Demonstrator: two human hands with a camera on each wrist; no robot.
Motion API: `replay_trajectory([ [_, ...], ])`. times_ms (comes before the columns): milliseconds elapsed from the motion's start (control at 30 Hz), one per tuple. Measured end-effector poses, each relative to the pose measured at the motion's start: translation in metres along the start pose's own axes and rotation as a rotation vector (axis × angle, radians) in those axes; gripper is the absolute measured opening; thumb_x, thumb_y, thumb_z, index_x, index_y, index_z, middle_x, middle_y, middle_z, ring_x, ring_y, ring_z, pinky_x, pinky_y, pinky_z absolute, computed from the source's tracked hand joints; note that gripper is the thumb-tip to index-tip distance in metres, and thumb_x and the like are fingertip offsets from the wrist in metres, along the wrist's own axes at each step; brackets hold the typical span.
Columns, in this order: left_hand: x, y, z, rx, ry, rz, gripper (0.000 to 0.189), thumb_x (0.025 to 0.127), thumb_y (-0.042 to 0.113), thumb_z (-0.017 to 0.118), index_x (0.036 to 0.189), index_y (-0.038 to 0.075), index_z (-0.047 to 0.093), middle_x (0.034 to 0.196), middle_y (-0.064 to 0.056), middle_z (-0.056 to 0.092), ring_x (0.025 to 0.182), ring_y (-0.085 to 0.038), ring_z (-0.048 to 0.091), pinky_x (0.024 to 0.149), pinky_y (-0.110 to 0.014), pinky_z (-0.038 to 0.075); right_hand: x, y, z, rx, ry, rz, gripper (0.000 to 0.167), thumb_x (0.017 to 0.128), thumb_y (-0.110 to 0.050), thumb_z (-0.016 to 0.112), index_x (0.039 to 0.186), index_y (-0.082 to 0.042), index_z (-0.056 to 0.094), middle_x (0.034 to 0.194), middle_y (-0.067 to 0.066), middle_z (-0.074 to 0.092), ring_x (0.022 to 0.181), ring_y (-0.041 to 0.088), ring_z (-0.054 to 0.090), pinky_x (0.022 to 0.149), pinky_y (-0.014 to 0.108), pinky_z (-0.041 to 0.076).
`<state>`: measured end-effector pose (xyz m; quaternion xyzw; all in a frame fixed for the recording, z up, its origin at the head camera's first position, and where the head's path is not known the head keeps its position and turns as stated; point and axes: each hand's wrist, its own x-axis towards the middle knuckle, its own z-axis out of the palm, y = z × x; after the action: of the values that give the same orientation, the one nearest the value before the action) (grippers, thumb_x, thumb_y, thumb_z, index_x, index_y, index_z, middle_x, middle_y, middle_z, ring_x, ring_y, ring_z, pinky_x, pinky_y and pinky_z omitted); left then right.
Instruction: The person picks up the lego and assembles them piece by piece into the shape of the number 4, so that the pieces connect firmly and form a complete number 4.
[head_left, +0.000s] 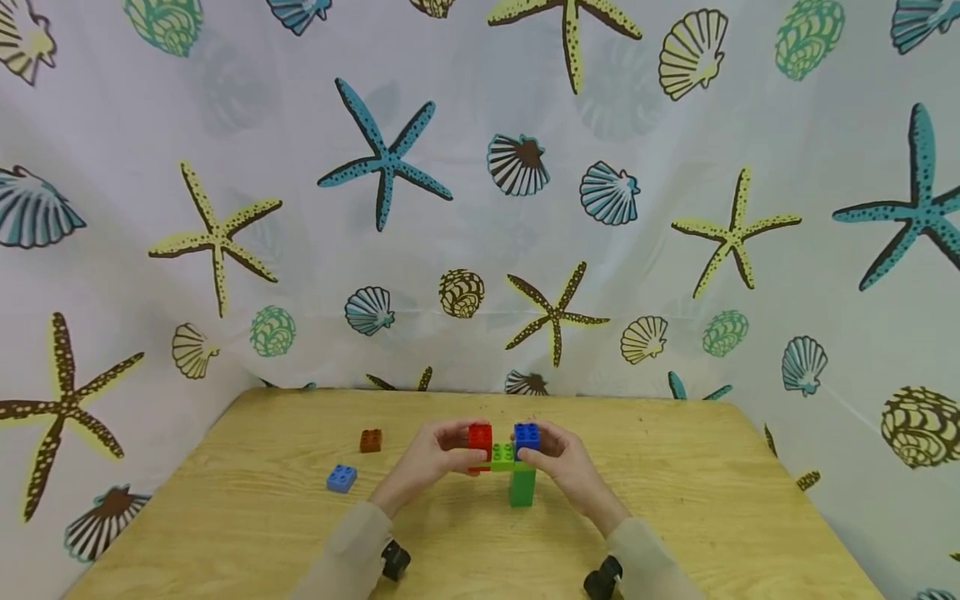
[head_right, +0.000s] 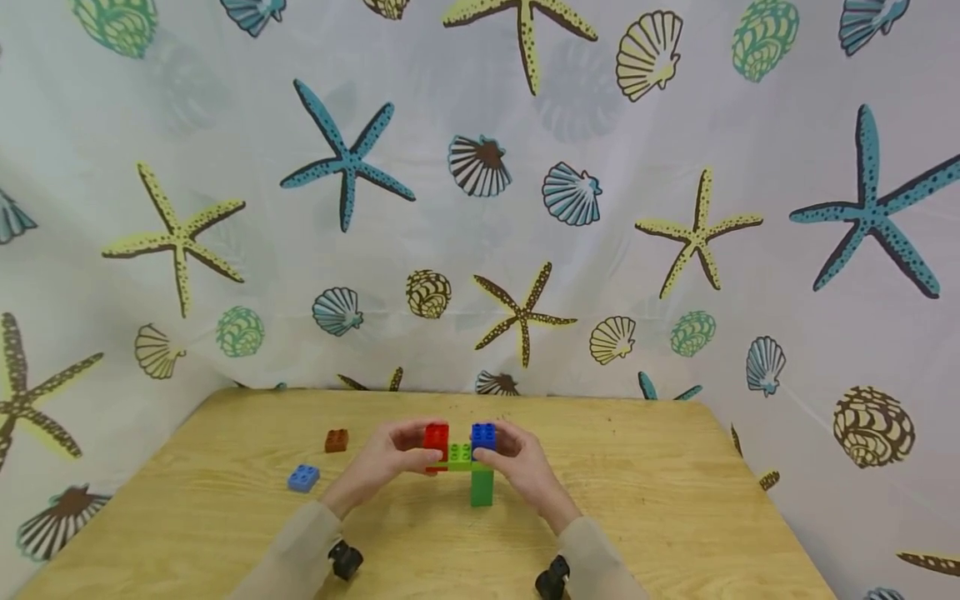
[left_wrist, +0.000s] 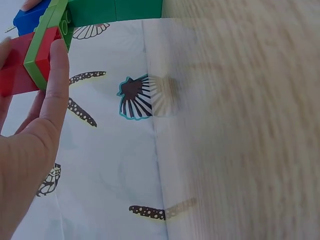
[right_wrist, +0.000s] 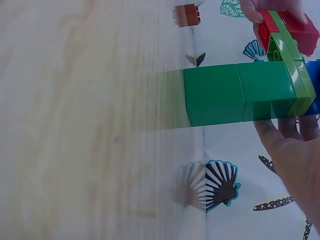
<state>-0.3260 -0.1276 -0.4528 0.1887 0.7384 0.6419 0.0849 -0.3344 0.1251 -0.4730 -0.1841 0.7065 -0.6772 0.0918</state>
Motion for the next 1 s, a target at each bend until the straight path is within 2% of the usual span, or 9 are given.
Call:
replay_trajectory([
  [233, -0.0003, 0.0001, 0.0012, -0.024, -0.002, 0.002, 0.058, 0.092, 0.033, 0.069, 0.142, 0.01, 0.052, 0.13, -0.017, 0.061, 0.108, -0.025, 0.065, 0.085, -0.04, 0.057, 0.0007, -0.0035, 0.0008, -0.002, 0.013, -0.004, 0.058, 0.091, -0.022, 0.071, 0.142, -0.007, 0.049, 0.135, 0.016, 0.06, 0.12, 0.024, 0.059, 0.101, 0.034, 0.049],
  [533, 0.0034, -0.0023, 0.0073, -0.021, 0.091, 0.009, 0.052, 0.089, 0.036, 0.072, 0.134, 0.011, 0.06, 0.122, -0.016, 0.066, 0.1, -0.024, 0.069, 0.082, -0.039, 0.059, 0.0014, -0.0011, 0.0006, -0.005, 0.014, -0.011, 0.058, 0.091, -0.023, 0.071, 0.142, -0.006, 0.049, 0.135, 0.016, 0.06, 0.12, 0.023, 0.06, 0.101, 0.034, 0.049],
  [833, 0.0071, -0.0015, 0.0064, -0.05, 0.086, 0.008, 0.051, 0.087, 0.036, 0.074, 0.13, 0.011, 0.064, 0.116, -0.015, 0.068, 0.096, -0.026, 0.07, 0.08, -0.04, 0.059, 0.0015, -0.0008, 0.0, -0.007, 0.02, -0.009, 0.057, 0.091, -0.022, 0.071, 0.142, -0.007, 0.049, 0.135, 0.018, 0.059, 0.119, 0.023, 0.06, 0.101, 0.034, 0.049],
  [1000, 0.0049, -0.0018, 0.0069, -0.008, 0.093, -0.001, 0.051, 0.088, 0.037, 0.073, 0.133, 0.016, 0.062, 0.119, -0.013, 0.068, 0.1, -0.025, 0.068, 0.083, -0.04, 0.058, 0.0005, 0.0002, 0.0012, -0.009, 0.033, 0.008, 0.059, 0.091, -0.023, 0.071, 0.142, -0.006, 0.049, 0.134, 0.016, 0.06, 0.119, 0.023, 0.06, 0.1, 0.034, 0.05],
])
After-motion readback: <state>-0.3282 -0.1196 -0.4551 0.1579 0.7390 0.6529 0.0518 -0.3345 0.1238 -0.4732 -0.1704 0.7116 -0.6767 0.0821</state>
